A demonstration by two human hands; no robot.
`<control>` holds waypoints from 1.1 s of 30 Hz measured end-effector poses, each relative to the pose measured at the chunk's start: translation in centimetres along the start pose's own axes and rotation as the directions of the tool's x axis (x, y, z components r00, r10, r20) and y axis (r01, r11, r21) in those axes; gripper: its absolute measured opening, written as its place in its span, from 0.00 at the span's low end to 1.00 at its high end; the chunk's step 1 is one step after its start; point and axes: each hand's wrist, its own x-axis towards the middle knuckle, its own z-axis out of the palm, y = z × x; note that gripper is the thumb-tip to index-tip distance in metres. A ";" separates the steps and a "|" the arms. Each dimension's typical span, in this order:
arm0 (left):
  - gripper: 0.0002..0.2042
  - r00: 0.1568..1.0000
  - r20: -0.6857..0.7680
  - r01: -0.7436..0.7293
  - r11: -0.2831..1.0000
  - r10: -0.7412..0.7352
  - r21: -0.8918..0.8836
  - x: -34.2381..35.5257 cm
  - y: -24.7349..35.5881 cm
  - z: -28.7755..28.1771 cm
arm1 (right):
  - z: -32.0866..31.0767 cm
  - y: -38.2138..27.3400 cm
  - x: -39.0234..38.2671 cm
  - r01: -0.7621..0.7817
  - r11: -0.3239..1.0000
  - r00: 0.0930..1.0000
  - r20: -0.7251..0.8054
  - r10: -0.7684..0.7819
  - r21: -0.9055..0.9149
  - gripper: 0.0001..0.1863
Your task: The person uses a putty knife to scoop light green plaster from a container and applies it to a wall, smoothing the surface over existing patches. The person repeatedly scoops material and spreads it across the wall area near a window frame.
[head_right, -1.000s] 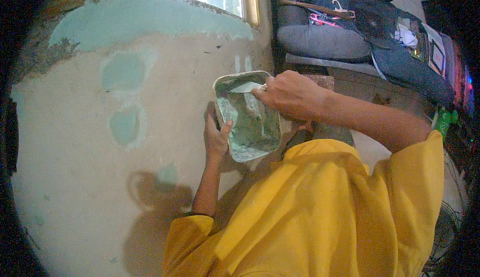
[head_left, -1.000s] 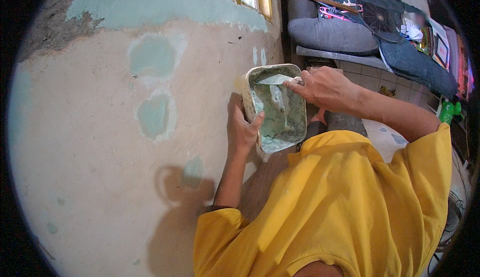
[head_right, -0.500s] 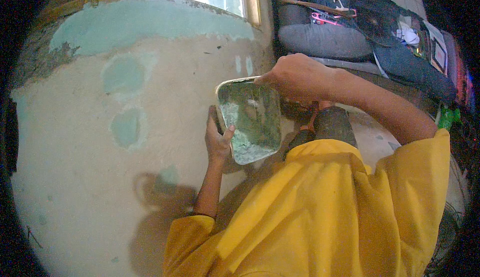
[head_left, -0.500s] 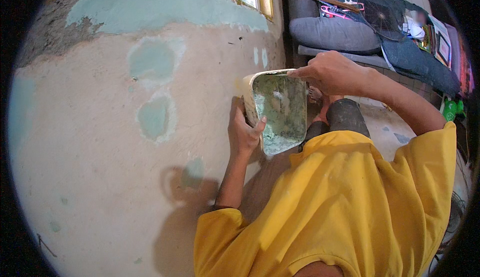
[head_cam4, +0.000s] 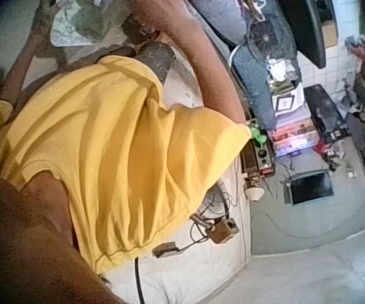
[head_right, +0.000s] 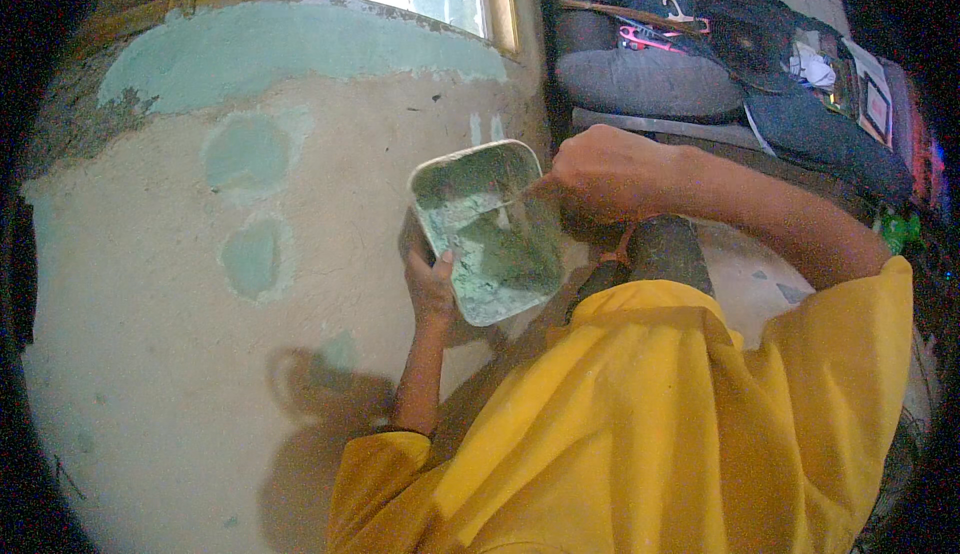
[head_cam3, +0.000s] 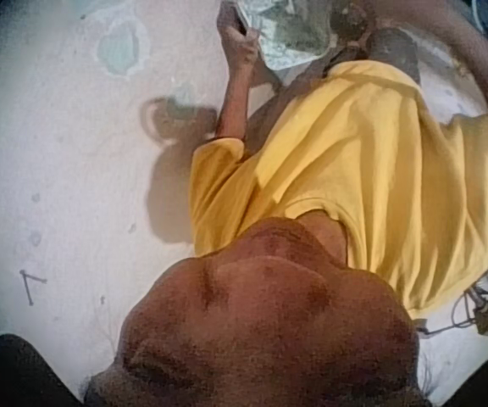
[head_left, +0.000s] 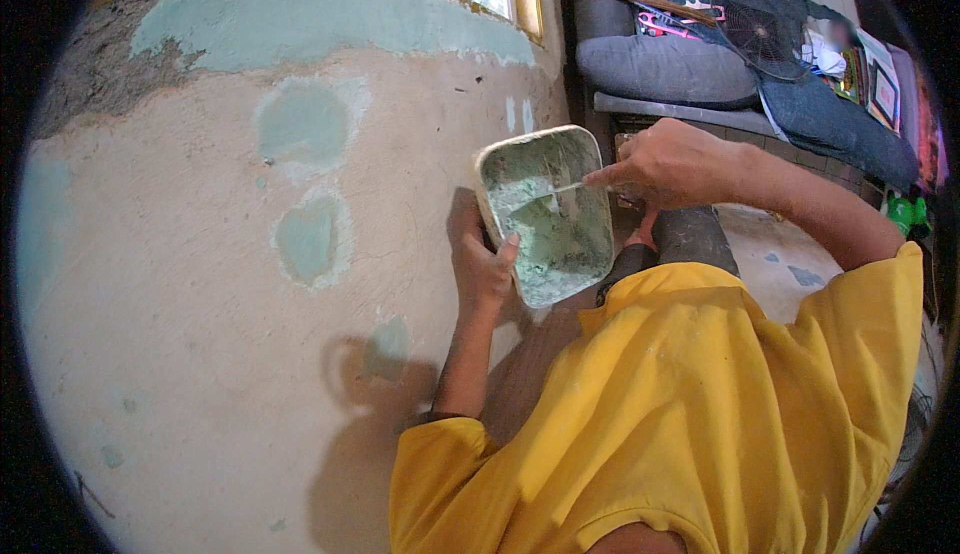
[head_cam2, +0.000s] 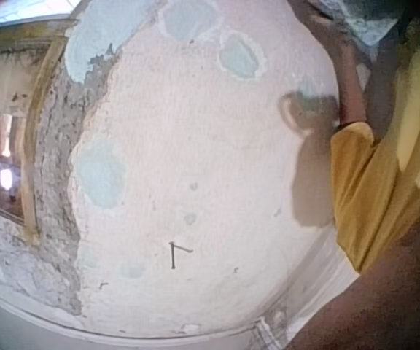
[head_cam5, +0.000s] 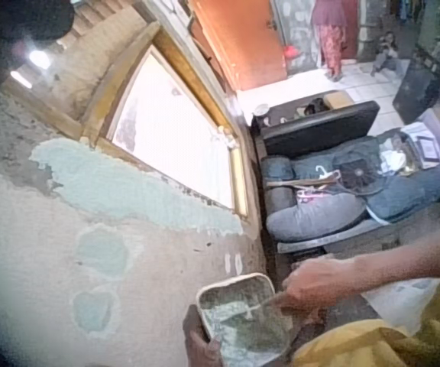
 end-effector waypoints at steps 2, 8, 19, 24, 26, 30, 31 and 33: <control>0.35 0.994 -0.037 -0.101 0.992 0.098 -0.074 0.4 0.6 0.0 | -0.7 -1.9 -0.8 0.006 0.994 1.000 0.003 -0.005 -0.109 0.40; 0.36 0.999 -0.030 -0.013 0.996 0.016 0.091 0.1 0.8 -0.7 | -0.9 -1.6 -0.7 -0.085 0.961 0.981 -0.192 0.034 -0.264 0.51; 0.40 0.990 -0.097 -0.107 0.993 0.103 -0.044 -0.2 0.7 0.5 | 1.2 2.1 -0.1 -0.049 0.968 0.976 -0.192 0.098 0.246 0.21; 0.42 0.992 -0.056 -0.114 0.993 0.114 -0.004 0.0 -0.1 0.2 | 0.3 2.1 -0.4 0.032 0.960 0.967 -0.252 0.041 0.280 0.21; 0.42 0.993 -0.058 -0.103 0.995 0.102 -0.012 0.0 -0.2 0.2 | 0.2 2.1 -0.3 0.016 0.963 0.972 -0.232 0.049 0.268 0.20; 0.40 0.984 -0.049 -0.175 0.979 0.171 -0.101 0.4 -0.1 0.5 | 1.2 1.4 0.0 -0.114 0.954 0.978 -0.136 0.156 0.276 0.21; 0.40 0.980 -0.034 -0.198 0.971 0.195 -0.134 0.6 -0.2 0.5 | 1.6 1.3 -0.2 -0.101 0.977 0.977 -0.167 0.134 0.188 0.22; 0.40 0.991 -0.036 -0.136 0.980 0.132 -0.146 0.4 -0.3 0.8 | 1.9 0.4 -0.3 -0.050 0.998 0.981 -0.184 0.058 0.049 0.26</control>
